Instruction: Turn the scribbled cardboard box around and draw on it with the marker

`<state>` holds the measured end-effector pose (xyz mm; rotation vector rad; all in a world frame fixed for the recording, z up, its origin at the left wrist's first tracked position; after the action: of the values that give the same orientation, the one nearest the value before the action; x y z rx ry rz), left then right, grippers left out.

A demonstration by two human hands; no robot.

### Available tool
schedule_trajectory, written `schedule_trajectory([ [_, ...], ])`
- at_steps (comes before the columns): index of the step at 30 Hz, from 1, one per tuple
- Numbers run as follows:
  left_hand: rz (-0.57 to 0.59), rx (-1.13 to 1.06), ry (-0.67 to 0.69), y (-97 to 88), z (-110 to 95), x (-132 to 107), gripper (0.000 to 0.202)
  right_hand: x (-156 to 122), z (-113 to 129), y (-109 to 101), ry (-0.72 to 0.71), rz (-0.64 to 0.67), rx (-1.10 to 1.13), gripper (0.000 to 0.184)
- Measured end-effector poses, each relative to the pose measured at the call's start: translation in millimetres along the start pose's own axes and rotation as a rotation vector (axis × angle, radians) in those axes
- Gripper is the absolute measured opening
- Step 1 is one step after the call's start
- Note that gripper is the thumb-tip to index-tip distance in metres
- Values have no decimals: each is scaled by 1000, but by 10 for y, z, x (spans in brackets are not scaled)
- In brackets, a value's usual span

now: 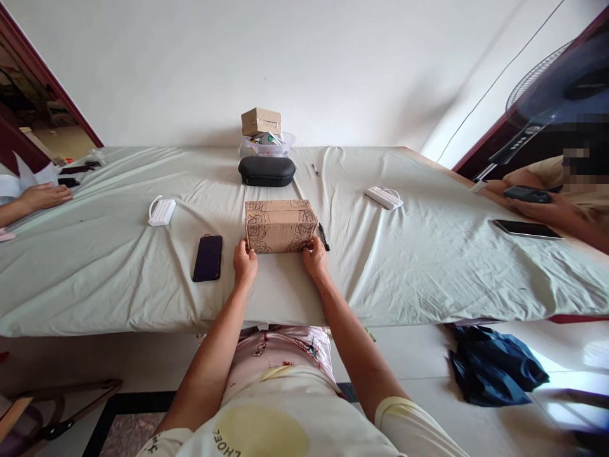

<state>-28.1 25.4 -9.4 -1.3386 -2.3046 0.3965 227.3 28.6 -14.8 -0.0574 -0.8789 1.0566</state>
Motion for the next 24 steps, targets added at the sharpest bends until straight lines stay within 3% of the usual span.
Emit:
schedule_trajectory([
  [17, -72, -67, 16, -30, 10, 3, 23, 6, 87, -36, -22, -57, 53, 50],
  [24, -185, -169, 186, -131, -131, -78, 37, 28, 310, -146, -53, -202, 166, 46],
])
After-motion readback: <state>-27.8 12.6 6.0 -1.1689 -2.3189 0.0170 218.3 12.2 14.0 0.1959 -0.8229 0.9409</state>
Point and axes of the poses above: each hand's wrist, its own x-axis towards the middle knuckle, its own y-axis out of the palm, z = x × y, the point moved 2 cm from there along x, towards the middle knuckle, and after that the axes turned 10 degrees about -y, right-handed, at the moved point
